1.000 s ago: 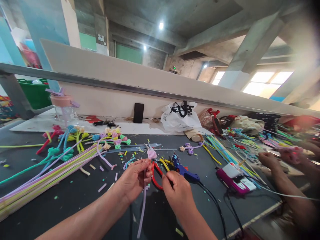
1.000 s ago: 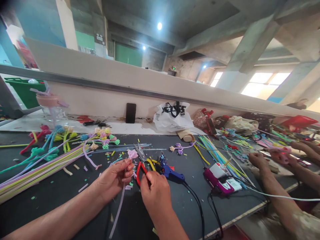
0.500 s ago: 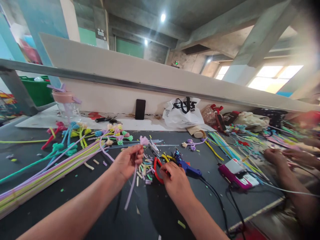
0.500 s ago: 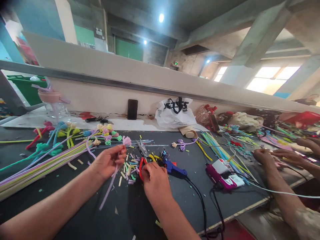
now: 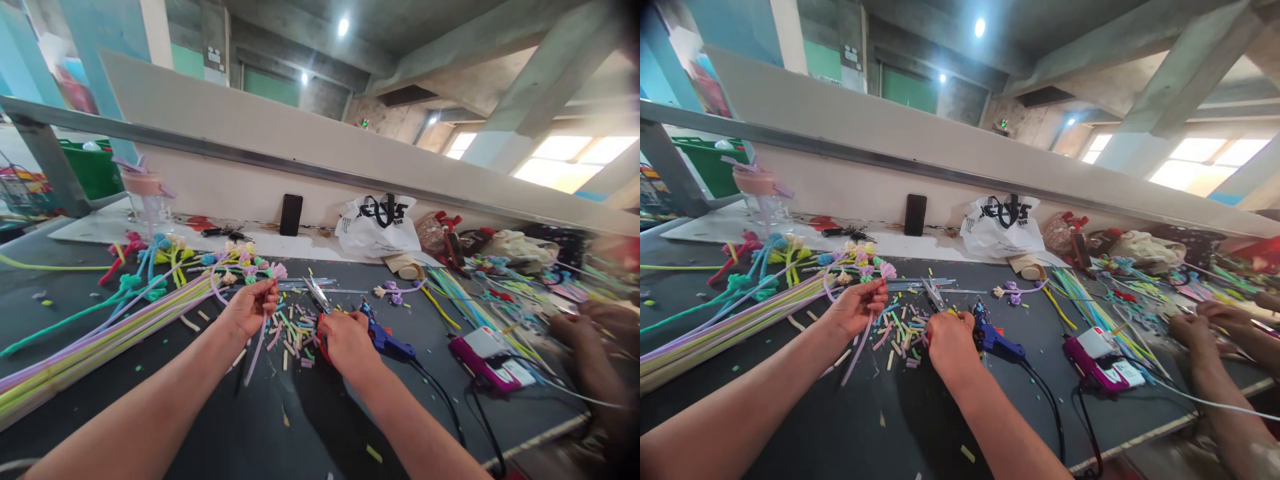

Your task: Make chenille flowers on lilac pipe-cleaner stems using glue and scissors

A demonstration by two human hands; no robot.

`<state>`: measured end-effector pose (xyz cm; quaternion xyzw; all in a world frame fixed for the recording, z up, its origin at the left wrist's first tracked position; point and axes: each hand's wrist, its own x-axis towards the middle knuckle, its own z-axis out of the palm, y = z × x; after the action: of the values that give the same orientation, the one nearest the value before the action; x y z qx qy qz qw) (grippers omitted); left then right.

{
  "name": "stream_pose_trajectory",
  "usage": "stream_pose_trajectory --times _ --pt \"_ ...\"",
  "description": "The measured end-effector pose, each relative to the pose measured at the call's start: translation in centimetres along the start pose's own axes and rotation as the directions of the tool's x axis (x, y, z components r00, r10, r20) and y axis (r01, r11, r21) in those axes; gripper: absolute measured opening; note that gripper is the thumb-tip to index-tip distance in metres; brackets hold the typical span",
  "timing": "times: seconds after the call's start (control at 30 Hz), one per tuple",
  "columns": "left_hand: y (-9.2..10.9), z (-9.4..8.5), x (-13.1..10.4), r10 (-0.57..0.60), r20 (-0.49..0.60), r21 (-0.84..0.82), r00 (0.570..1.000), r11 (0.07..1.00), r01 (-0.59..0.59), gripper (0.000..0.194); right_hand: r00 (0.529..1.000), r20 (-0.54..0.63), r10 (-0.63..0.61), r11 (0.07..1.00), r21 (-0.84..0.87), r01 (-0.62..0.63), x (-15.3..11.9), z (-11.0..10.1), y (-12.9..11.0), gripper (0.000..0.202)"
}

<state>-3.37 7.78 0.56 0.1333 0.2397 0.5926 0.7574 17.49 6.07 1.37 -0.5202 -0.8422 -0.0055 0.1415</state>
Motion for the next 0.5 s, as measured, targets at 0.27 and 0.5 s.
stream_pose_trajectory --times 0.27,0.5 --pt "-0.2 -0.3 0.0 0.031 -0.012 -0.011 0.999 0.999 -0.031 0.009 0.998 -0.061 0.013 0.996 -0.084 -0.018 -1.2 0.0 0.3 0.028" --pt "-0.4 -0.8 0.2 0.023 0.007 -0.013 1.000 1.000 -0.023 0.008 0.999 -0.035 -0.005 0.999 -0.037 0.004 -0.9 -0.1 0.5 0.023"
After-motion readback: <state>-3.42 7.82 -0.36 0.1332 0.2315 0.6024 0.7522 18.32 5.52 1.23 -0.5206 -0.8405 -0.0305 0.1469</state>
